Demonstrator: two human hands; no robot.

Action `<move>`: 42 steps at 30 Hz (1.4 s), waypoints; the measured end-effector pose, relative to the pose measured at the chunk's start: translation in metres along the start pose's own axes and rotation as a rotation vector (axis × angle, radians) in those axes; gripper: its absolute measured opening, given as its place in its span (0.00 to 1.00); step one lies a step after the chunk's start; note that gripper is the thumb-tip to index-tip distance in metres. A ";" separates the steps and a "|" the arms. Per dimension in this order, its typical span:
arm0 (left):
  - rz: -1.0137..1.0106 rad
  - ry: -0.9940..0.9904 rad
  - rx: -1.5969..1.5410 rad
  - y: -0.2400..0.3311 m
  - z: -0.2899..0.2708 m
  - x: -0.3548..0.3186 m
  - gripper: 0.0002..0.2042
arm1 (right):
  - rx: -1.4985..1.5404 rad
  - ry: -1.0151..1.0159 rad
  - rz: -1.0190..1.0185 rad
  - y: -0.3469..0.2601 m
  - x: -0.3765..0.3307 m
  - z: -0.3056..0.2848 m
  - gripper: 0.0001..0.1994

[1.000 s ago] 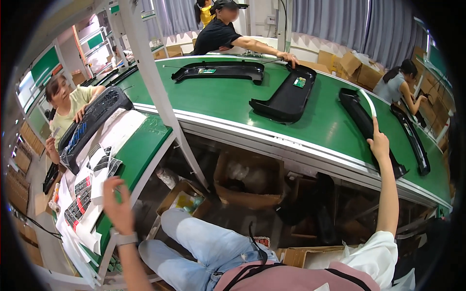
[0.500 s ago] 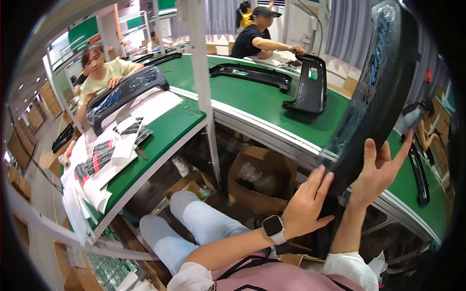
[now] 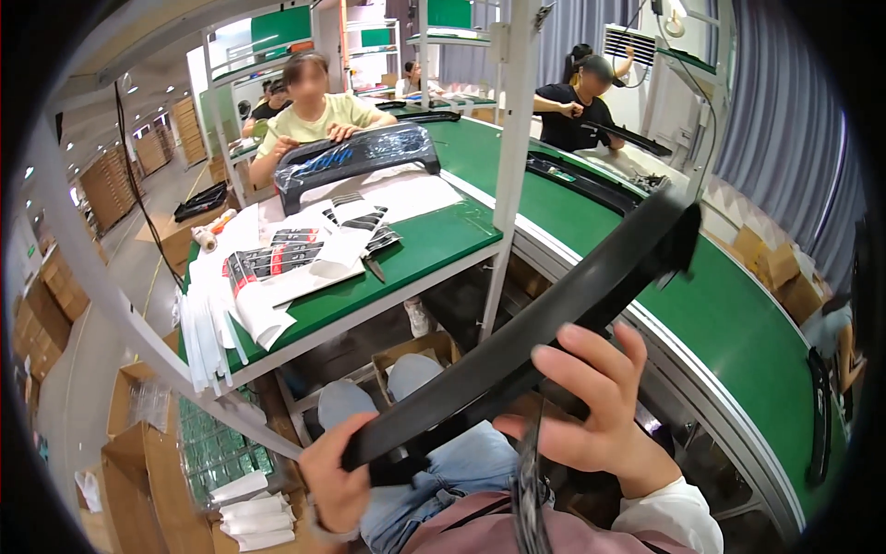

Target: Applying warning stickers to plastic automotive components on an assembly line.

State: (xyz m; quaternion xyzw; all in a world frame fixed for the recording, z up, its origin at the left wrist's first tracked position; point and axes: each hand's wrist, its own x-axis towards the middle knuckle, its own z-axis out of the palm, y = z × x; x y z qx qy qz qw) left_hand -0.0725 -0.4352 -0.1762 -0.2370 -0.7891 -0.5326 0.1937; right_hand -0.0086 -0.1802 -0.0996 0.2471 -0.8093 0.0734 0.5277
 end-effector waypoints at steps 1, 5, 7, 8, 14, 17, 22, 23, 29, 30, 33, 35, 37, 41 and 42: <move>-0.042 -0.008 0.032 -0.008 -0.014 -0.008 0.17 | 0.049 -0.135 0.092 -0.003 0.007 0.002 0.27; -0.164 -0.087 0.209 -0.029 -0.054 -0.025 0.18 | 0.133 -0.486 0.332 0.017 -0.001 0.047 0.44; 0.044 -0.144 0.326 -0.046 -0.060 -0.017 0.21 | 0.081 -0.467 0.205 0.027 -0.018 0.081 0.43; 0.075 -0.155 0.345 -0.060 -0.061 -0.014 0.22 | 0.164 -0.509 0.228 0.032 -0.035 0.097 0.40; 0.153 -0.186 0.469 -0.148 -0.025 -0.016 0.22 | 0.387 -0.410 0.335 0.051 -0.109 0.180 0.34; 0.053 -0.206 0.522 -0.162 -0.021 -0.021 0.22 | 0.298 -0.527 0.396 0.038 -0.085 0.189 0.33; 0.015 -0.296 0.421 -0.144 -0.028 -0.008 0.22 | 0.848 -0.576 0.448 0.019 -0.063 0.178 0.29; -0.008 -0.298 0.423 -0.147 -0.027 -0.011 0.22 | 0.942 -0.526 0.486 0.011 -0.062 0.179 0.26; -0.324 -0.012 0.055 -0.158 -0.018 -0.014 0.08 | 1.226 -0.470 0.737 -0.026 -0.052 0.190 0.09; -0.332 -0.012 0.057 -0.159 -0.022 -0.015 0.08 | 1.247 -0.534 0.933 -0.028 -0.051 0.190 0.08; -0.363 -0.011 -0.334 -0.163 -0.033 -0.020 0.14 | 1.258 -0.609 1.137 -0.027 -0.051 0.196 0.05; -0.321 -0.026 -0.370 -0.166 -0.035 -0.022 0.19 | 1.241 -0.672 1.233 -0.026 -0.053 0.199 0.05; -0.237 -0.053 -0.392 -0.168 -0.037 -0.024 0.18 | 1.236 -0.682 1.254 -0.027 -0.053 0.203 0.05; -0.337 -0.040 -0.236 -0.164 -0.035 -0.024 0.08 | 1.163 -0.716 1.269 -0.029 -0.053 0.206 0.05; -0.343 -0.042 -0.237 -0.163 -0.035 -0.023 0.08 | 1.162 -0.719 1.275 -0.029 -0.053 0.208 0.05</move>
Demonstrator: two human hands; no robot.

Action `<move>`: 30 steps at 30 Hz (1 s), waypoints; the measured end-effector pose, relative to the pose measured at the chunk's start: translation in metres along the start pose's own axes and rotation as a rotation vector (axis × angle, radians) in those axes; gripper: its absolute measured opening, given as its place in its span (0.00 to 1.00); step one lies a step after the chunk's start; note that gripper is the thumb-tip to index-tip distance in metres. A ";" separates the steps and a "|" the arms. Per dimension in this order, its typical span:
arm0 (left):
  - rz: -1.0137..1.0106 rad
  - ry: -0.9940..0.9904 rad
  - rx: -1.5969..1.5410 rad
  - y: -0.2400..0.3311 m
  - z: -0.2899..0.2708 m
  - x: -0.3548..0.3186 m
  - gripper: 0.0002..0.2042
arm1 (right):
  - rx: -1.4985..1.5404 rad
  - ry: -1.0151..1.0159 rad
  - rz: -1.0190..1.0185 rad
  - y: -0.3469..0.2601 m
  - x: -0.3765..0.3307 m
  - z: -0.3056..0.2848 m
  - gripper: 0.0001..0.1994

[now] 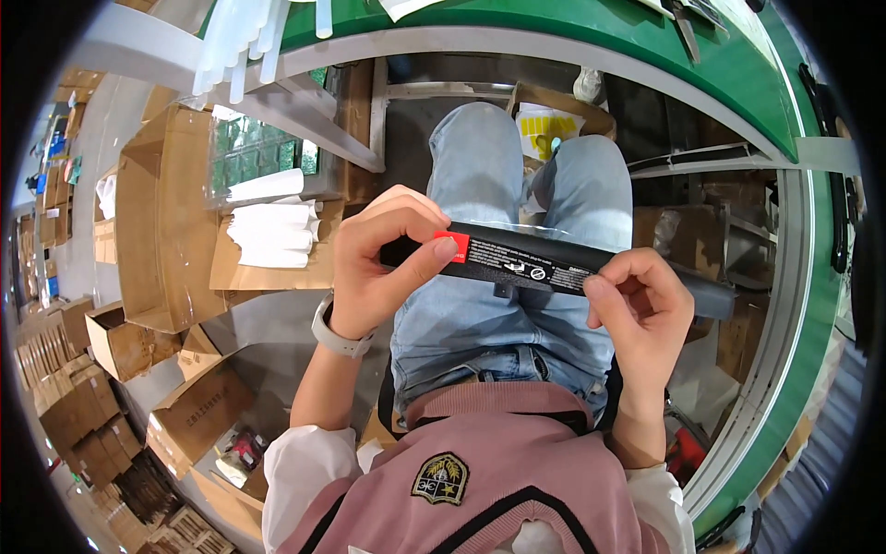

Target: Applying warning stickers to plastic automotive components on an assembly line.

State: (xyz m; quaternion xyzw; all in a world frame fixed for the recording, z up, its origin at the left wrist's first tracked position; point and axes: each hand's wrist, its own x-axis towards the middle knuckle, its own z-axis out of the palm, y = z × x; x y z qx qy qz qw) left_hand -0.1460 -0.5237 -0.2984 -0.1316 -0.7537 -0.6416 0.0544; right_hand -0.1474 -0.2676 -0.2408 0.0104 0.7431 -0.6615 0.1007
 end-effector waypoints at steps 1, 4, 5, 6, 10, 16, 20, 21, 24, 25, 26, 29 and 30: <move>0.003 0.024 -0.025 0.000 0.001 0.001 0.08 | -0.046 0.016 0.011 0.003 0.001 0.001 0.05; 0.015 0.076 -0.019 -0.003 0.003 -0.001 0.08 | -0.189 0.032 -0.006 0.006 0.003 0.008 0.06; 0.032 0.108 0.015 -0.003 0.003 -0.003 0.09 | -0.286 0.029 -0.045 0.006 0.003 0.010 0.07; 0.049 0.120 0.036 -0.003 0.004 -0.003 0.08 | -0.285 0.028 -0.032 0.006 0.004 0.010 0.07; 0.063 0.132 0.151 -0.008 0.008 -0.009 0.07 | -0.336 -0.008 -0.078 0.013 0.006 0.011 0.07; 0.085 0.154 0.273 -0.010 0.011 -0.010 0.07 | -0.394 0.011 -0.107 0.016 0.004 0.011 0.07; 0.105 0.157 0.282 -0.012 0.012 -0.010 0.07 | -0.436 0.019 -0.128 0.019 0.003 0.012 0.08; 0.125 0.162 0.289 -0.013 0.013 -0.011 0.08 | -0.434 0.019 -0.124 0.019 0.003 0.012 0.08; 0.089 0.168 0.327 -0.010 0.014 -0.013 0.08 | -0.452 0.017 -0.154 0.020 0.003 0.014 0.08; 0.085 0.166 0.332 -0.009 0.012 -0.012 0.08 | -0.450 0.018 -0.153 0.020 0.003 0.014 0.08; 0.148 0.111 0.436 -0.006 0.010 -0.008 0.08 | -0.448 0.018 -0.152 0.020 0.003 0.014 0.08; 0.193 0.051 0.539 -0.006 0.006 -0.002 0.11 | -0.464 0.015 -0.159 0.020 0.004 0.012 0.08; 0.160 0.036 0.446 -0.008 0.004 -0.002 0.12 | -0.462 0.014 -0.157 0.019 0.004 0.012 0.08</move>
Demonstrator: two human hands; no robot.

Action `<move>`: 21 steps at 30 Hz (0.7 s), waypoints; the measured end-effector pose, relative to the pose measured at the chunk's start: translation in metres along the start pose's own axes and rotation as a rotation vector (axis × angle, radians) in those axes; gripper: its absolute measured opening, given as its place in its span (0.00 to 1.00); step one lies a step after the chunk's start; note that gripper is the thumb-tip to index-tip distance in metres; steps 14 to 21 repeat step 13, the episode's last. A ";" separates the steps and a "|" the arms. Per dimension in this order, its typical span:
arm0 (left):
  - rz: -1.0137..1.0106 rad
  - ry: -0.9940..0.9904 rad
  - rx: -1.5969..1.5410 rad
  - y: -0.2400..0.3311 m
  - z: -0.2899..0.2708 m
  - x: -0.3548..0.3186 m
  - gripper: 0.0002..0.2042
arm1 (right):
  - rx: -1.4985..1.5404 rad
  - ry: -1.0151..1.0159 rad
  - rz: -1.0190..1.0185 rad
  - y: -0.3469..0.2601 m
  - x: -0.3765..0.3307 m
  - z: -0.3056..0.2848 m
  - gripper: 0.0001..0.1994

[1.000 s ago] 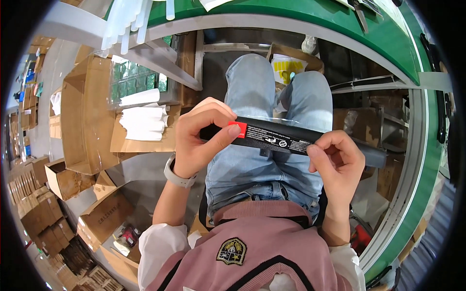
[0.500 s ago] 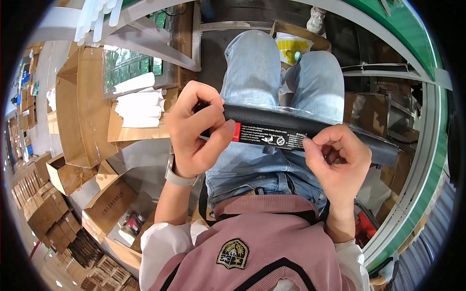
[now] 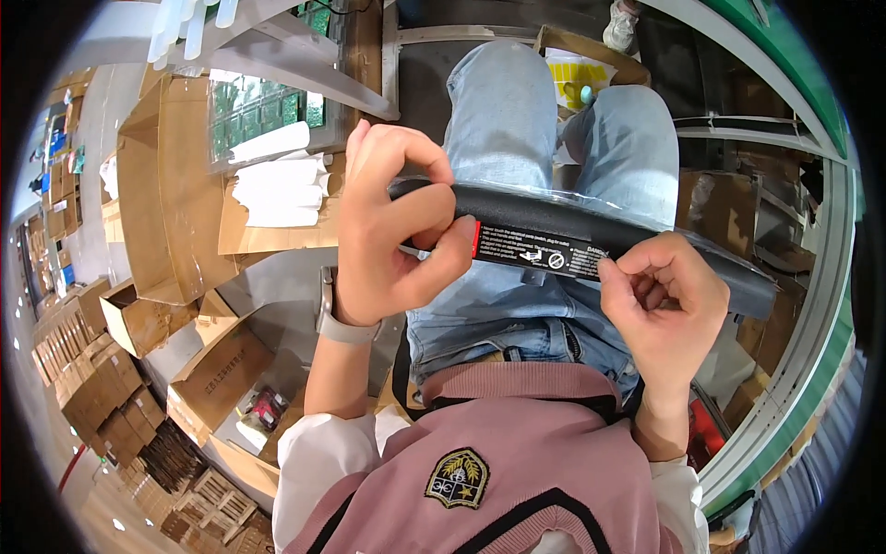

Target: Applying warning stickers to plastic automotive components on an assembly line.

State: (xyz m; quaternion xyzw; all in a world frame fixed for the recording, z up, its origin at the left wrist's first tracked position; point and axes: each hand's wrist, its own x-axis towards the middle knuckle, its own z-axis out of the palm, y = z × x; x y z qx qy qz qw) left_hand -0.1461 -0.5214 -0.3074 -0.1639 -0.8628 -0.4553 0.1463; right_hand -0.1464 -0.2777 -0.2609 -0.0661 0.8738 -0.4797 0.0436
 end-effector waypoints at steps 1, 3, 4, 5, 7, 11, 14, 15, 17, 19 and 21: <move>-0.031 -0.015 -0.092 -0.003 -0.001 0.000 0.13 | -0.003 -0.002 0.018 -0.001 0.000 0.000 0.08; -0.076 -0.040 -0.155 -0.008 -0.003 -0.004 0.17 | -0.005 -0.004 0.037 0.000 0.000 0.000 0.08; -0.175 -0.023 -0.251 -0.007 -0.003 -0.006 0.18 | 0.001 -0.003 0.038 0.000 0.000 0.000 0.08; -0.274 -0.006 -0.348 -0.007 -0.003 -0.008 0.19 | 0.005 -0.001 0.038 0.000 0.001 0.000 0.08; -0.268 -0.009 -0.390 -0.009 -0.003 -0.009 0.19 | 0.016 -0.015 0.063 -0.002 0.001 -0.001 0.08; -0.325 -0.005 -0.455 -0.008 -0.004 -0.009 0.17 | 0.077 -0.030 0.090 -0.004 0.002 0.000 0.08; -0.284 0.006 -0.433 -0.012 -0.004 -0.011 0.17 | 0.067 -0.051 0.069 -0.002 0.002 -0.001 0.07; -0.284 0.006 -0.433 -0.012 -0.004 -0.011 0.17 | 0.067 -0.051 0.069 -0.002 0.002 -0.001 0.07; -0.284 0.006 -0.433 -0.012 -0.004 -0.011 0.17 | 0.067 -0.051 0.069 -0.002 0.002 -0.001 0.07; -0.284 0.006 -0.433 -0.012 -0.004 -0.011 0.17 | 0.067 -0.051 0.069 -0.002 0.002 -0.001 0.07; -0.284 0.006 -0.433 -0.012 -0.004 -0.011 0.17 | 0.067 -0.051 0.069 -0.002 0.002 -0.001 0.07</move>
